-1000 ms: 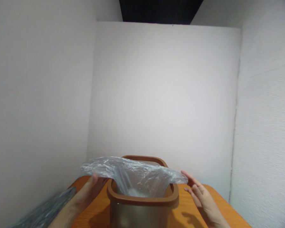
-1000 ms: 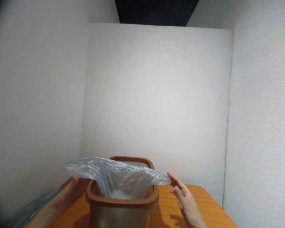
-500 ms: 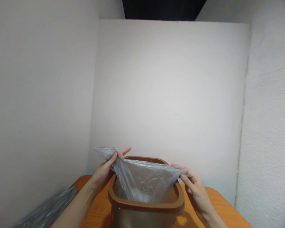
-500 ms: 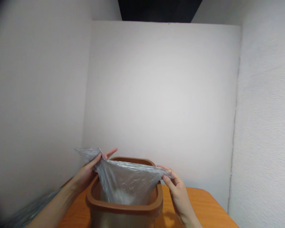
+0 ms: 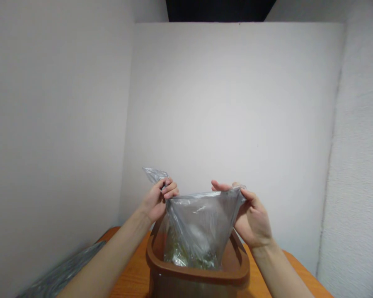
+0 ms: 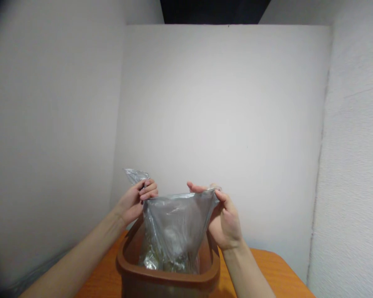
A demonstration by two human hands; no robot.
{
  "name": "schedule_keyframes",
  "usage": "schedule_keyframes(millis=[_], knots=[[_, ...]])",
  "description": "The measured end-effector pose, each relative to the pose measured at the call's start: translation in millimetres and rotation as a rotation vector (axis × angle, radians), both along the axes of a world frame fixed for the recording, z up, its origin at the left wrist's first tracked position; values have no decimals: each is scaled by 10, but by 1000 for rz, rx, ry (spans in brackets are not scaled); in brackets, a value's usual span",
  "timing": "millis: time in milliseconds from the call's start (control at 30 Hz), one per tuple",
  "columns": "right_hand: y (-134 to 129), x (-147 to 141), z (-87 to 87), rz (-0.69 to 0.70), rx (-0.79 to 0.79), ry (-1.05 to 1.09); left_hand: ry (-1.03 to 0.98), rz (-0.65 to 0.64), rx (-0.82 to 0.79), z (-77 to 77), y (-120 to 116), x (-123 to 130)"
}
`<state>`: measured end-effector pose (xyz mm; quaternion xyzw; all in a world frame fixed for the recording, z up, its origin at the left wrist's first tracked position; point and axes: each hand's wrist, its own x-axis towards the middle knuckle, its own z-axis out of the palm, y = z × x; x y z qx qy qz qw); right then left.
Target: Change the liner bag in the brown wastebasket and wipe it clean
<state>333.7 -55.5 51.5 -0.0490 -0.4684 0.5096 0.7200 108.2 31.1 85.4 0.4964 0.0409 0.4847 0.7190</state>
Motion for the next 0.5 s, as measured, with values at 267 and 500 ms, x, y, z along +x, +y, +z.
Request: schedule_keyframes(millis=[267,500], knots=[[337,-282,33,-39,-246,-281,489,122,150,-64,125,98],[472,-312,-131,-120,-375,-405,846,176,405,-125,59,214]])
